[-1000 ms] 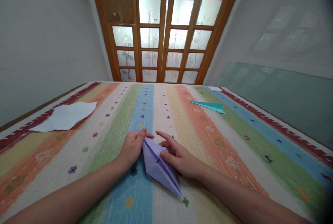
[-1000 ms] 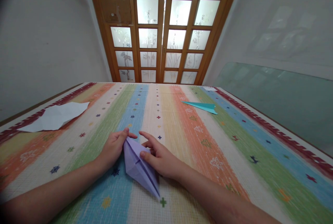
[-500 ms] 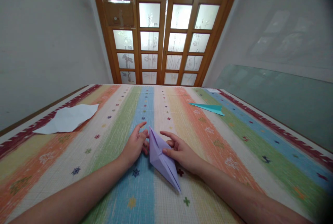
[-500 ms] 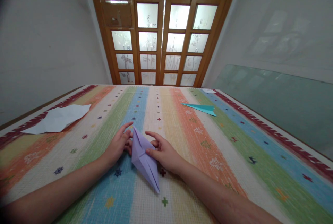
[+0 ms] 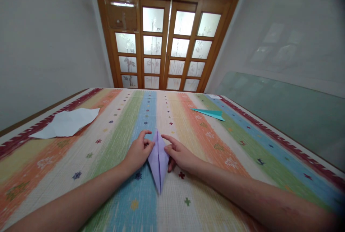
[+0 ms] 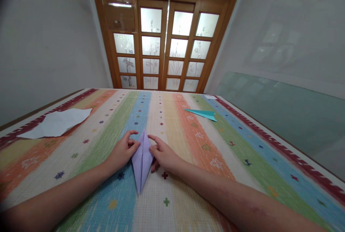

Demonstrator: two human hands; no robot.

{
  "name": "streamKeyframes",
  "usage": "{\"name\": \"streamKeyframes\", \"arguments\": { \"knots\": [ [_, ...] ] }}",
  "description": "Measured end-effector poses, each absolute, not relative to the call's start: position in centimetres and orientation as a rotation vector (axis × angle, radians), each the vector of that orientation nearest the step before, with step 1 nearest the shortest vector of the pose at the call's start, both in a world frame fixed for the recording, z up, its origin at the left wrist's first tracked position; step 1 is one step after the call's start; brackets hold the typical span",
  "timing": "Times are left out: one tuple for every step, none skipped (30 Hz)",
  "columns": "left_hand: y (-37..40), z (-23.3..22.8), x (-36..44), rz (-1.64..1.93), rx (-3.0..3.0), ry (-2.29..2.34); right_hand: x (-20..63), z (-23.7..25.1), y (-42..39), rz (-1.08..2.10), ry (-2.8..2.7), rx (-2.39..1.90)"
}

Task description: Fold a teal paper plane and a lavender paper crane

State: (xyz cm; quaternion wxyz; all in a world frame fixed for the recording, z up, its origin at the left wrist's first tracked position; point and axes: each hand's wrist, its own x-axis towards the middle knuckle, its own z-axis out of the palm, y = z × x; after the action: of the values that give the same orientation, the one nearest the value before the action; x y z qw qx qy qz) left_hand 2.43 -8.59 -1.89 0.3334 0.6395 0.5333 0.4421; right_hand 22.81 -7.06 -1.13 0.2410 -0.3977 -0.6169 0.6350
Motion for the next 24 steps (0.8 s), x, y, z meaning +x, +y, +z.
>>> {"name": "streamKeyframes", "arguments": {
  "knots": [
    [-8.6, -1.9, 2.4, 1.142, 1.683, 1.410, 22.8, -0.9, -7.1, 1.720, -1.723, -1.123],
    [-8.7, -1.8, 2.4, 1.124, 1.704, 1.421, 22.8, -0.7, -7.1, 1.702, -1.760, -1.154],
    [-8.7, -1.7, 2.3, 1.100, 1.734, 1.428, 22.9, -0.5, -7.1, 1.682, -1.805, -1.175],
    [-8.8, -1.6, 2.3, 1.070, 1.774, 1.432, 23.0, -0.2, -7.1, 1.647, -1.862, -1.187],
    [-9.0, -1.4, 2.4, 1.031, 1.822, 1.433, 23.3, 0.0, -7.1, 1.582, -1.936, -1.190],
    [-9.1, -1.3, 2.4, 0.987, 1.877, 1.433, 23.5, 0.1, -7.0, 1.480, -2.025, -1.187],
    [-9.3, -1.2, 2.5, 0.943, 1.936, 1.439, 23.8, 0.3, -7.0, 1.338, -2.119, -1.182],
    [-9.5, -1.1, 2.6, 0.901, 2.001, 1.453, 24.1, 0.3, -6.9, 1.177, -2.213, -1.173],
    [-9.6, -1.1, 2.7, 0.861, 2.077, 1.471, 24.4, 0.4, -6.9, 1.036, -2.294, -1.166],
    [-9.8, -1.1, 2.8, 0.824, 2.162, 1.489, 24.6, 0.3, -6.9, 0.906, -2.359, -1.161],
    [-9.9, -1.1, 2.9, 0.790, 2.249, 1.504, 24.7, 0.3, -6.8, 0.796, -2.413, -1.158],
    [-10.1, -1.2, 3.0, 0.756, 2.331, 1.518, 24.8, 0.3, -6.8, 0.698, -2.455, -1.151],
    [-10.2, -1.2, 3.1, 0.720, 2.404, 1.526, 24.8, 0.3, -6.8, 0.603, -2.486, -1.135],
    [-10.2, -1.3, 3.1, 0.683, 2.462, 1.529, 24.8, 0.2, -6.7, 0.509, -2.509, -1.107],
    [-10.3, -1.4, 3.2, 0.646, 2.503, 1.532, 24.7, 0.2, -6.7, 0.424, -2.528, -1.069],
    [-10.3, -1.5, 3.2, 0.608, 2.531, 1.537, 24.7, 0.2, -6.6, 0.357, -2.546, -1.025],
    [-10.3, -1.5, 3.2, 0.569, 2.550, 1.538, 24.6, 0.1, -6.5, 0.312, -2.564, -0.980],
    [-10.3, -1.6, 3.2, 0.530, 2.561, 1.536, 24.6, 0.0, -6.4, 0.285, -2.579, -0.942],
    [-10.2, -1.6, 3.2, 0.494, 2.567, 1.533, 24.6, -0.1, -6.3, 0.271, -2.593, -0.910],
    [-10.2, -1.7, 3.2, 0.463, 2.569, 1.529, 24.6, -0.2, -6.2, 0.267, -2.604, -0.884],
    [-10.1, -1.7, 3.2, 0.438, 2.571, 1.524, 24.6, -0.4, -6.2, 0.269, -2.608, -0.863],
    [-10.0, -1.7, 3.2, 0.421, 2.574, 1.516, 24.6, -0.6, -6.1, 0.275, -2.608, -0.850],
    [-10.0, -1.8, 3.1, 0.410, 2.577, 1.509, 24.7, -0.7, -6.1, 0.281, -2.604, -0.845],
    [-9.9, -1.9, 3.1, 0.403, 2.579, 1.506, 24.7, -0.8, -6.1, 0.289, -2.601, -0.847]
  ]
}}
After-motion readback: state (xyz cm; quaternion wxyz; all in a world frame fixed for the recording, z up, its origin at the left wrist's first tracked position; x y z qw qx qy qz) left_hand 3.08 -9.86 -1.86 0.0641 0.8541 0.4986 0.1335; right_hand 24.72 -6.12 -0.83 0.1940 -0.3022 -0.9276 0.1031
